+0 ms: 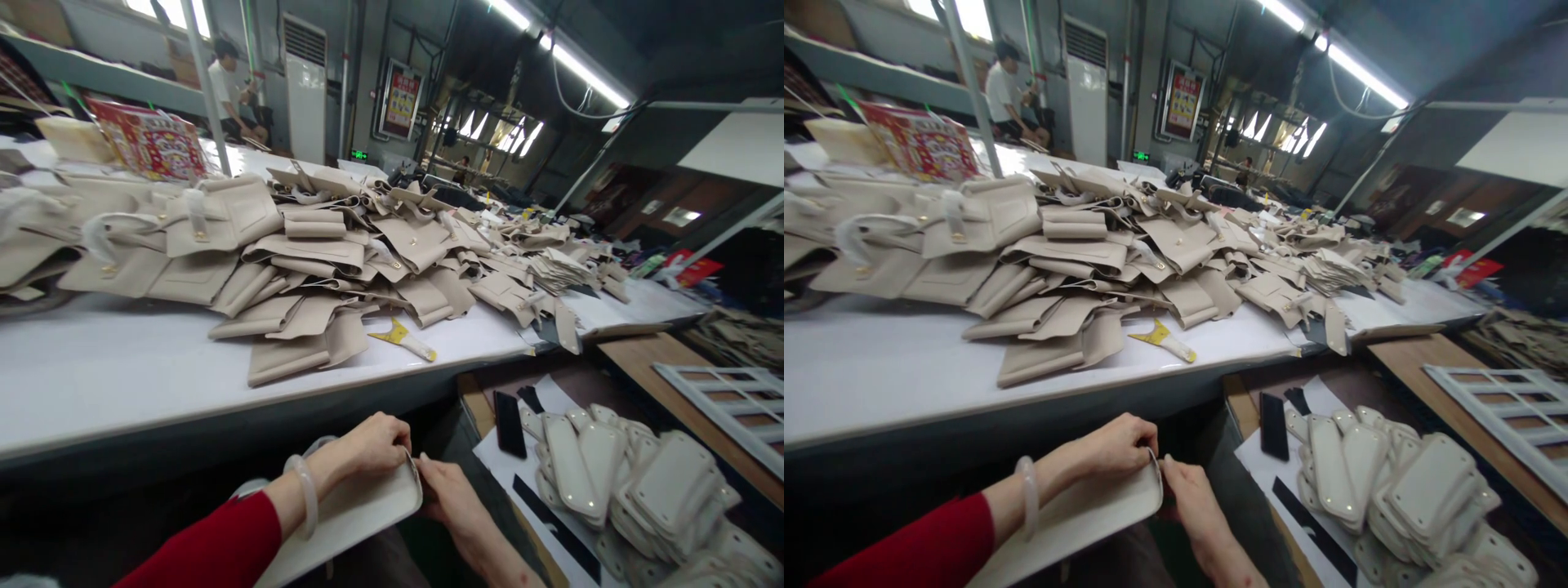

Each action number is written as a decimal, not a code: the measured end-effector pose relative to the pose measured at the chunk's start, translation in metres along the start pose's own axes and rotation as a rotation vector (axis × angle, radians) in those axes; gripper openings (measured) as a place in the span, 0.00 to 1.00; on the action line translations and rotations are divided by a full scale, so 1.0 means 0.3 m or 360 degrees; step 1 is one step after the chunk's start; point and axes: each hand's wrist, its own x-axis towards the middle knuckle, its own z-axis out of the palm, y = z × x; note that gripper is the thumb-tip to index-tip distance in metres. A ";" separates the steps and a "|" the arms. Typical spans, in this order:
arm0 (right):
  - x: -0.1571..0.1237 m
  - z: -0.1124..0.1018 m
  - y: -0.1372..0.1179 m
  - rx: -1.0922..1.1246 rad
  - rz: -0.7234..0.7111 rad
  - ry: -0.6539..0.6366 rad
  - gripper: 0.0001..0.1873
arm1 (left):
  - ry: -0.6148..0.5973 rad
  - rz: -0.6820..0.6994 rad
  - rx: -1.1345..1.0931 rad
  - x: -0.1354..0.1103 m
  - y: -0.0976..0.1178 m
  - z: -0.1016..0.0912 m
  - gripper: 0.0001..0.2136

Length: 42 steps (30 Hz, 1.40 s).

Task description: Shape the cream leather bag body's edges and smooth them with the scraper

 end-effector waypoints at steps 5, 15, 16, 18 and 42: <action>0.027 0.020 0.036 0.0135 0.0016 0.0036 0.36 | -0.0023 -0.0024 -0.0012 0.002 0.002 -0.004 0.12; 0.030 0.015 0.032 -0.0073 -0.0075 0.0002 0.31 | -0.0101 -0.0060 -0.0056 0.018 -0.010 -0.015 0.11; 0.030 0.018 0.031 -0.0099 -0.0084 0.0006 0.32 | -0.0112 -0.0062 -0.0061 0.021 -0.014 -0.016 0.11; 0.030 0.024 0.028 -0.0151 -0.0098 0.0021 0.33 | -0.0146 -0.0064 -0.0071 0.027 -0.020 -0.019 0.11; 0.068 -0.016 -0.049 -0.0976 -0.0600 -0.0052 0.28 | 0.0304 -0.0392 0.0056 -0.434 -0.092 -0.138 0.25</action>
